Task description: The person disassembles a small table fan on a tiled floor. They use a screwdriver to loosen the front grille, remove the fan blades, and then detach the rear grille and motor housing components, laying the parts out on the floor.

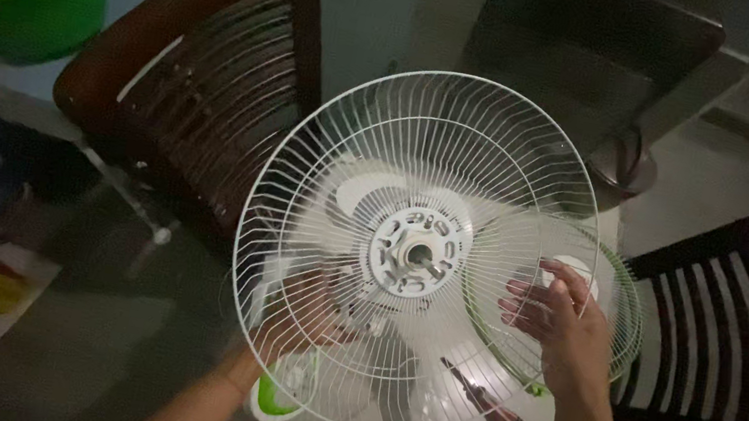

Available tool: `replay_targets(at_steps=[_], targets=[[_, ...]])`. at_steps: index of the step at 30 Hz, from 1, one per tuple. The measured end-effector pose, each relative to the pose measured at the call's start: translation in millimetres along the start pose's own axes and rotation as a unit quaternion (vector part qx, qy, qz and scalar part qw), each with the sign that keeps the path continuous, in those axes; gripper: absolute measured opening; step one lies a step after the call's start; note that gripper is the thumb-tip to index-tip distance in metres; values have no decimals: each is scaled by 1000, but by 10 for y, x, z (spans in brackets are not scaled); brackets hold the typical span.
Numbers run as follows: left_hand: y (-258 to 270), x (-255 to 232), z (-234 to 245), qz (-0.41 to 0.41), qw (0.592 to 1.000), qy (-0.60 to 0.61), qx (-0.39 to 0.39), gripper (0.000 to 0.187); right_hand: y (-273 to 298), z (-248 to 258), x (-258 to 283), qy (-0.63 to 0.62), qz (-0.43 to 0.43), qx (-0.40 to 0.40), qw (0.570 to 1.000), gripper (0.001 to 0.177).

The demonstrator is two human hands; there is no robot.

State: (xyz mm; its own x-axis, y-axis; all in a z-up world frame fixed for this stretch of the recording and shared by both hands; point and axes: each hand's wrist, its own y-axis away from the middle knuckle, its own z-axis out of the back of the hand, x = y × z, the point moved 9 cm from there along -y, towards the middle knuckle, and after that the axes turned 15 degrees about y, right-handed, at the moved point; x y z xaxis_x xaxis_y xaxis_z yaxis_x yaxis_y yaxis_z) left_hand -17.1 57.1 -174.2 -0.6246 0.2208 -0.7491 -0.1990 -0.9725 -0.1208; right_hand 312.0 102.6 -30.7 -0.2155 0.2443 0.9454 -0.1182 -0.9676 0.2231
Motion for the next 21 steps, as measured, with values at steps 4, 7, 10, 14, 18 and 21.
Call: replay_targets(at_steps=[4,7,10,14,18,21], targets=[[21,-83,-38,-6,1000,2,10,126,20,45,-267,-15,-34,1,999,40],[50,-149,-107,-9,1000,6,19,126,37,124,-443,0,-55,-8,998,39],[53,-202,-204,-14,1000,8,26,126,24,155,-559,-31,-47,5,998,40],[65,-229,-298,-21,999,11,26,127,6,184,-741,-35,-44,2,998,42],[62,-228,-318,-34,999,17,17,127,-52,181,-942,-54,-45,18,997,43],[106,-218,-294,-39,999,20,10,127,-128,156,-1106,-63,-45,33,996,43]])
